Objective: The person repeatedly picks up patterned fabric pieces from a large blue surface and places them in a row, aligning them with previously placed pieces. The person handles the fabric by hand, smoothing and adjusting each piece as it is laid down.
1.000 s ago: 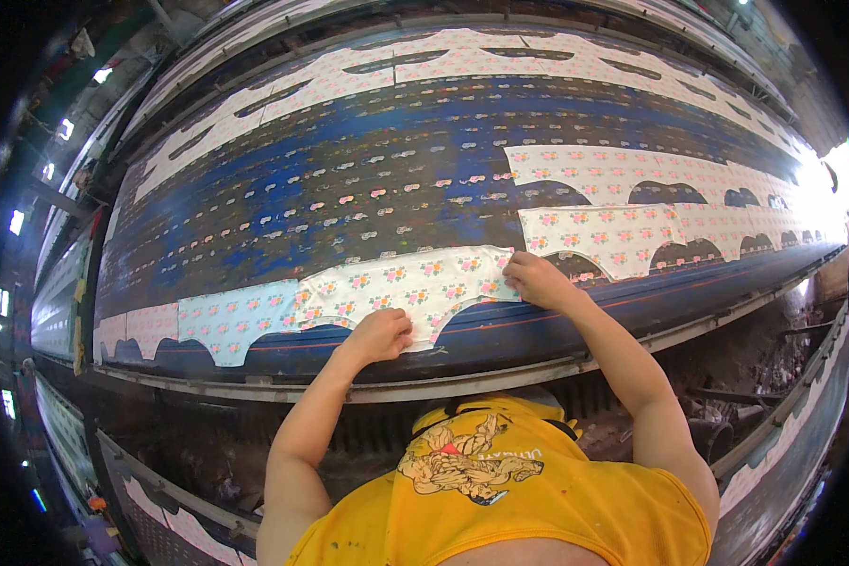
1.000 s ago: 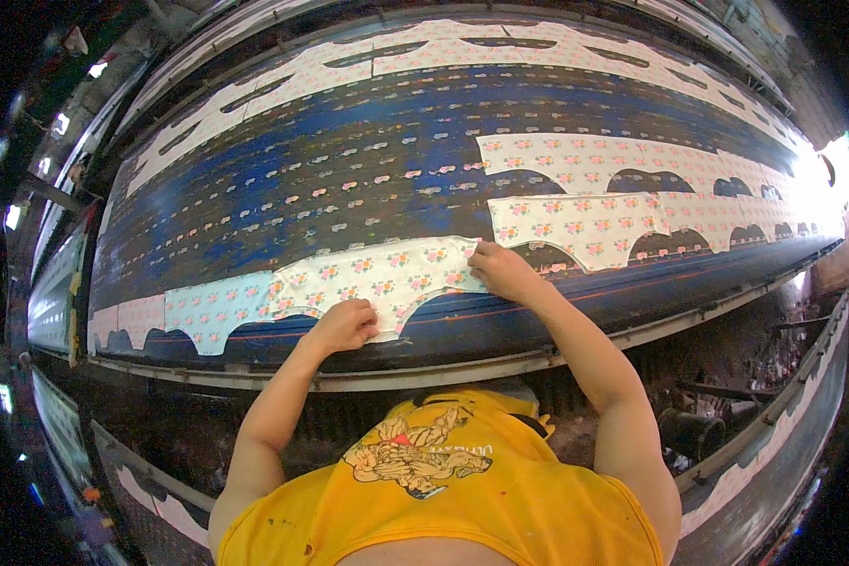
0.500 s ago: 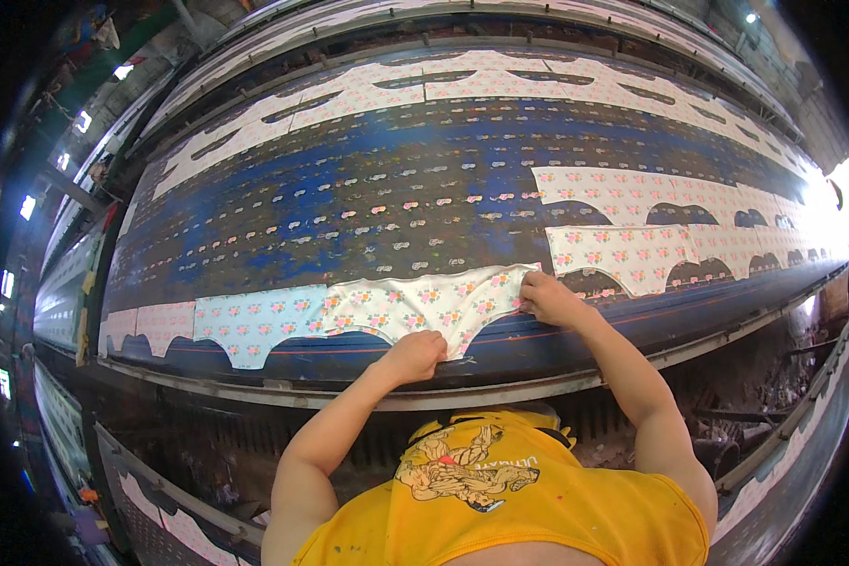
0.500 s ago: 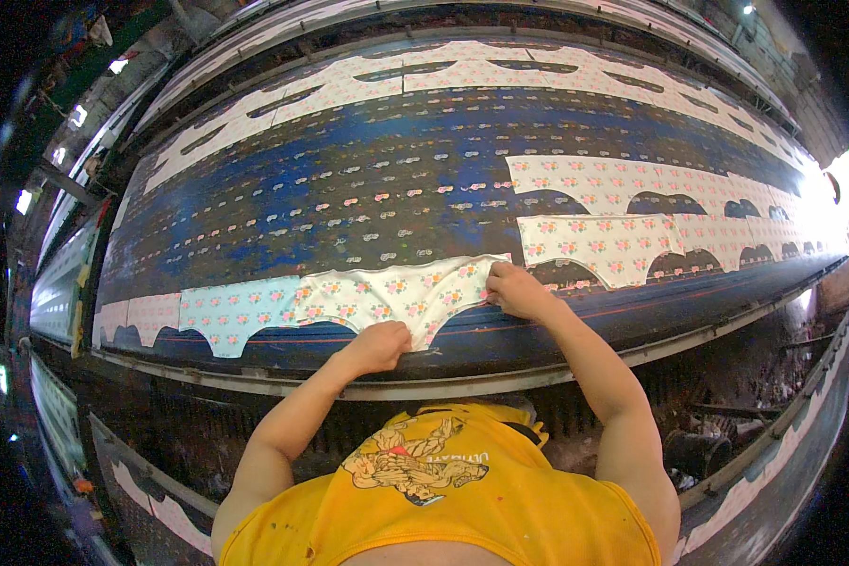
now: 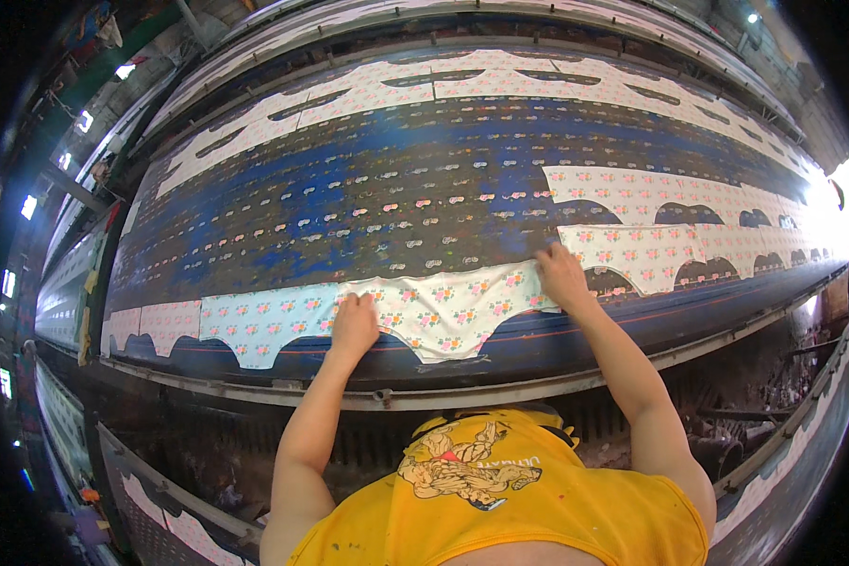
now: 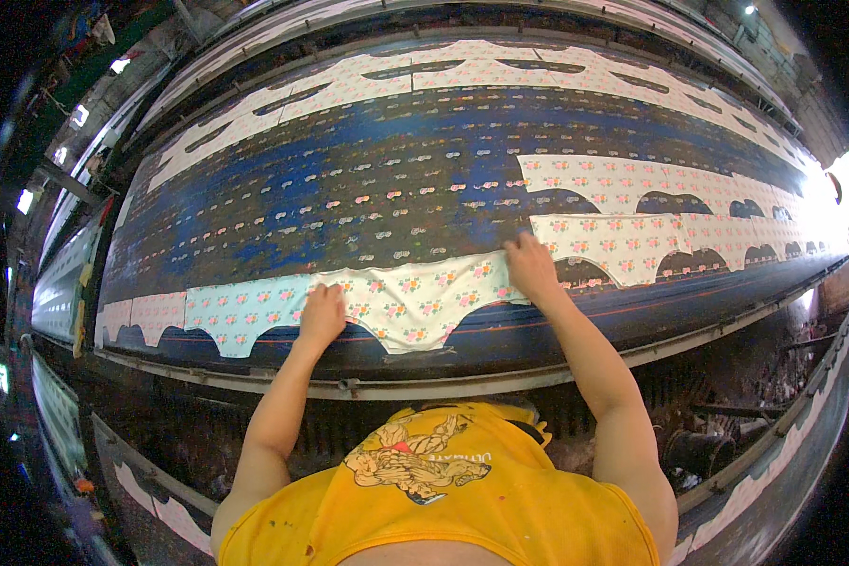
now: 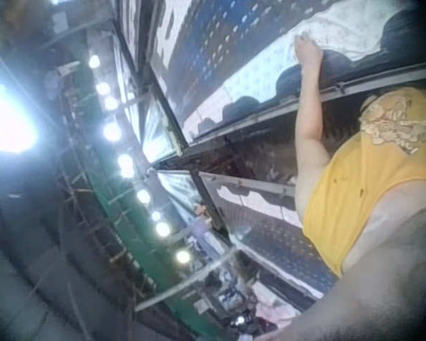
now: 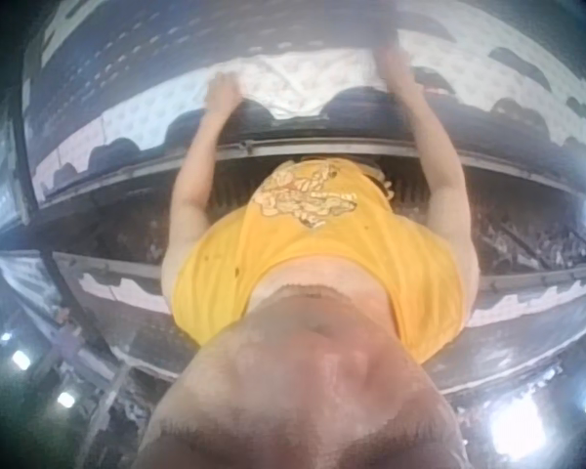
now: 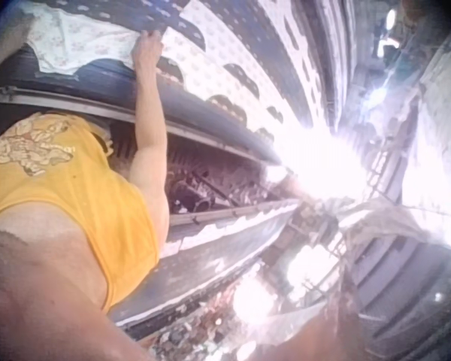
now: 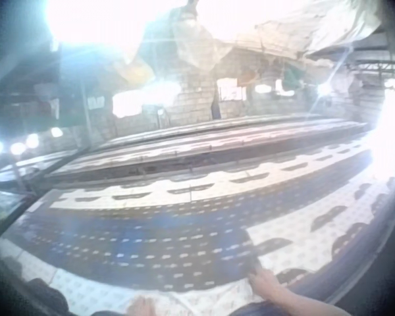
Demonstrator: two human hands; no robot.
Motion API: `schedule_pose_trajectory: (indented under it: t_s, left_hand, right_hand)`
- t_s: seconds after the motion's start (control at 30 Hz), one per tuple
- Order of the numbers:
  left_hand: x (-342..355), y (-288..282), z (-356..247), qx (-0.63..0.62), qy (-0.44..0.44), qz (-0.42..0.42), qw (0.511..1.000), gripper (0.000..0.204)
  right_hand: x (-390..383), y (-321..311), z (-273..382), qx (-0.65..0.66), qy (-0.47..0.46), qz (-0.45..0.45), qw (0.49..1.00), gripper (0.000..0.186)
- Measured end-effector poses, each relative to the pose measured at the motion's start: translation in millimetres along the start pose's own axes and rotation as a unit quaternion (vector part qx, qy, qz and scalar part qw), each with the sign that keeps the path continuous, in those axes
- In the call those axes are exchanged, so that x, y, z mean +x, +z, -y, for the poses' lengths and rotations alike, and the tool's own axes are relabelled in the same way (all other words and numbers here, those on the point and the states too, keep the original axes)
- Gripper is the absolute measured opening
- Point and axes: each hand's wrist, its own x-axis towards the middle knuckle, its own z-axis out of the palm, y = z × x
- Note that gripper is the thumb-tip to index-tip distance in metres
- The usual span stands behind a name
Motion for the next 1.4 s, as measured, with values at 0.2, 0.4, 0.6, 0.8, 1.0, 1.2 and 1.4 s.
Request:
schedule_pose_trajectory:
  t_s: [0.2,0.4,0.6,0.8,1.0,1.2,1.4]
  left_hand:
    - [3.3,-16.6,15.2,0.058,-0.095,0.061,0.992,0.025]
    - [0.3,3.5,14.4,-0.032,0.061,-0.006,0.998,0.036]
    - [16.1,1.7,23.5,0.043,-0.036,-0.011,0.998,0.035]
    - [60.0,12.8,-51.3,-0.069,0.082,-0.035,0.994,0.028]
    - [120.8,39.4,-171.7,-0.130,0.162,-0.017,0.978,0.022]
    - [176.2,89.3,-291.7,-0.160,0.165,0.002,0.973,0.020]
    - [218.2,135.9,-375.6,-0.145,0.091,0.002,0.985,0.018]
  right_hand:
    - [10.9,2.2,1.1,0.060,-0.059,-0.055,0.995,0.015]
    - [-2.0,7.3,16.7,0.022,-0.176,0.024,0.984,0.027]
    - [-14.1,-2.8,-17.8,0.008,-0.059,0.033,0.998,0.037]
    - [-28.0,-48.9,-61.9,0.040,0.013,0.026,0.999,0.034]
    - [-50.9,-84.8,-164.2,0.078,0.073,-0.032,0.994,0.029]
    - [-64.1,-105.3,-291.0,0.108,0.079,-0.055,0.989,0.024]
    - [-59.0,-107.0,-389.5,0.123,0.049,-0.048,0.990,0.017]
